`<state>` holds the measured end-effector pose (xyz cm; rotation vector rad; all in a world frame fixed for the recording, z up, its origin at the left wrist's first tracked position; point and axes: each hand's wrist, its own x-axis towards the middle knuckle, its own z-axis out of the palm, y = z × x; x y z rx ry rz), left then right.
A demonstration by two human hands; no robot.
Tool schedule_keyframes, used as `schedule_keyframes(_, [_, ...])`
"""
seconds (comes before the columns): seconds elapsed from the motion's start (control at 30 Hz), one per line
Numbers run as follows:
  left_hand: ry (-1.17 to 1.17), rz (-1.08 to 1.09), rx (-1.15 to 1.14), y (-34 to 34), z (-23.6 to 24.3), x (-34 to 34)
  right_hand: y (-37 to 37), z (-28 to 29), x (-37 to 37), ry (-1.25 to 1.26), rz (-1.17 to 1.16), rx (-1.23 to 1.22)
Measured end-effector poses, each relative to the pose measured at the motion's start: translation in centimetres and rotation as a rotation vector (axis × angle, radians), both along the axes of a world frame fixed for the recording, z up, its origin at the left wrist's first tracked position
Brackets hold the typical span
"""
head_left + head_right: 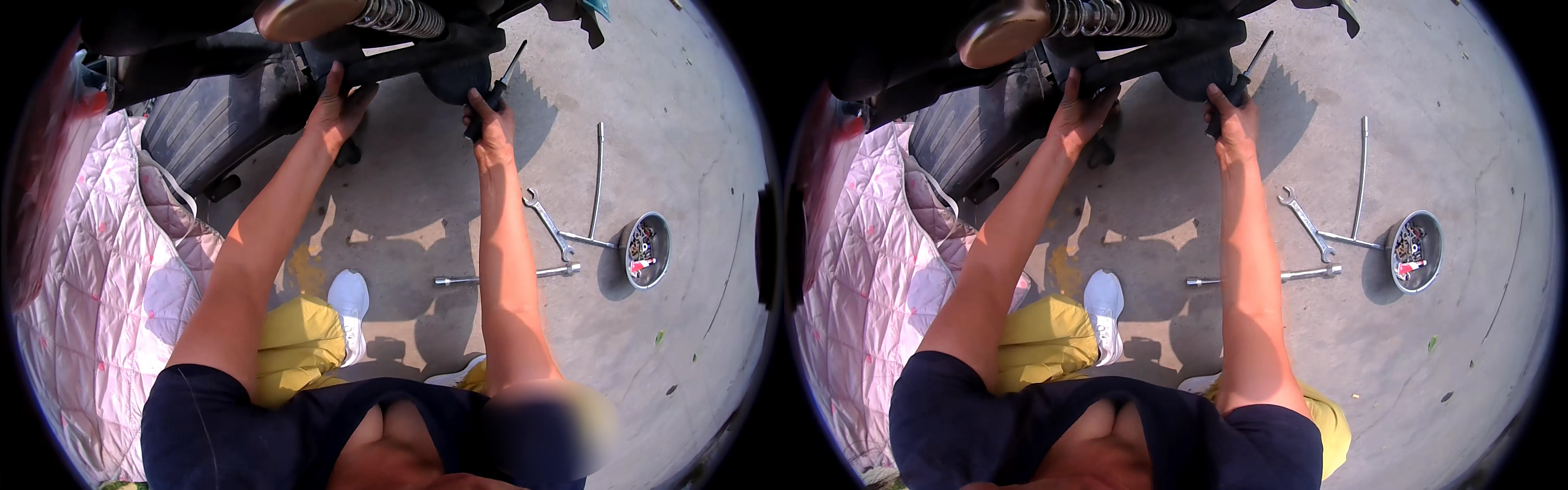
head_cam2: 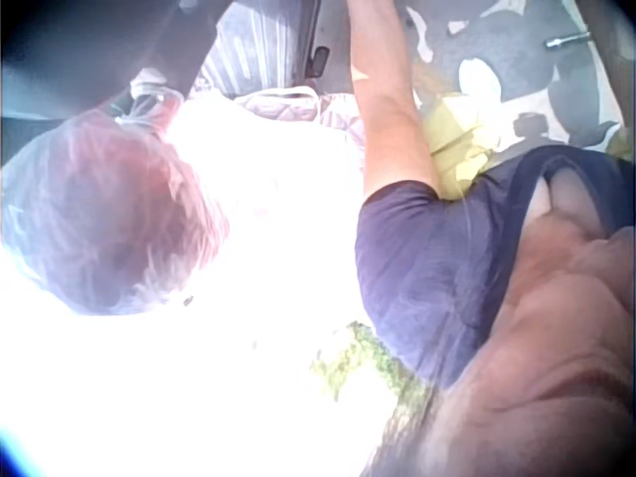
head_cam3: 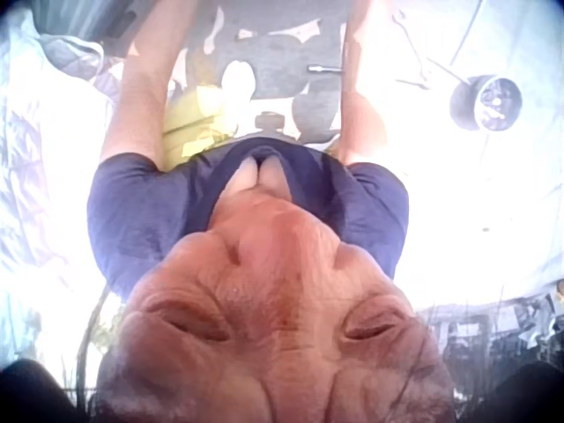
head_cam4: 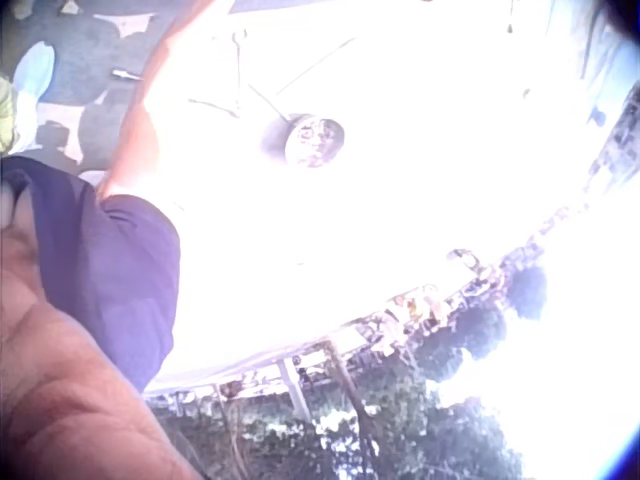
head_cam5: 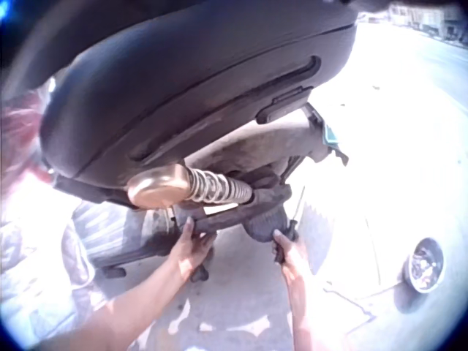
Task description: The person removes a plastic cover from the rear of a scooter using a screwdriver, then reattaches it and tightens the screws. The person works on the scooter's rear fender area while sitting on the ground.
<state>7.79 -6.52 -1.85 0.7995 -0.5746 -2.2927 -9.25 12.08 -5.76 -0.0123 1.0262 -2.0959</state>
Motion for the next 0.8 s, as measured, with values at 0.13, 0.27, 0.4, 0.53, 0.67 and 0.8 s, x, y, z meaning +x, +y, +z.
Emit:
schedule_keyframes(0.13, [0.034, 0.102, -0.069, 2.4, 1.0, -2.0, -0.8, 0.1, 1.3, -0.020, -0.116, 0.014])
schedule_keyframes(0.27, [0.070, 0.139, -0.117, 2.4, 0.9, -1.8, 0.6, 0.0, -0.3, 0.056, 0.094, 0.031])
schedule_keyframes(0.4, [0.121, 0.175, -0.026, 3.3, 1.3, -1.7, 0.1, 0.6, 2.1, -0.041, -0.126, 0.089])
schedule_keyframes(0.53, [0.085, 0.052, -0.091, 1.9, 1.1, -1.1, 1.5, 0.5, 5.9, 0.222, -0.390, 0.228])
schedule_keyframes(0.67, [-0.020, -0.077, -0.133, 1.9, 1.4, -0.2, 2.8, 1.2, 7.3, 1.069, 0.040, 0.389])
schedule_keyframes(0.8, [-0.103, -0.263, -0.163, -0.2, 0.8, 1.9, 1.8, 5.4, 6.7, 1.840, 0.486, 0.201])
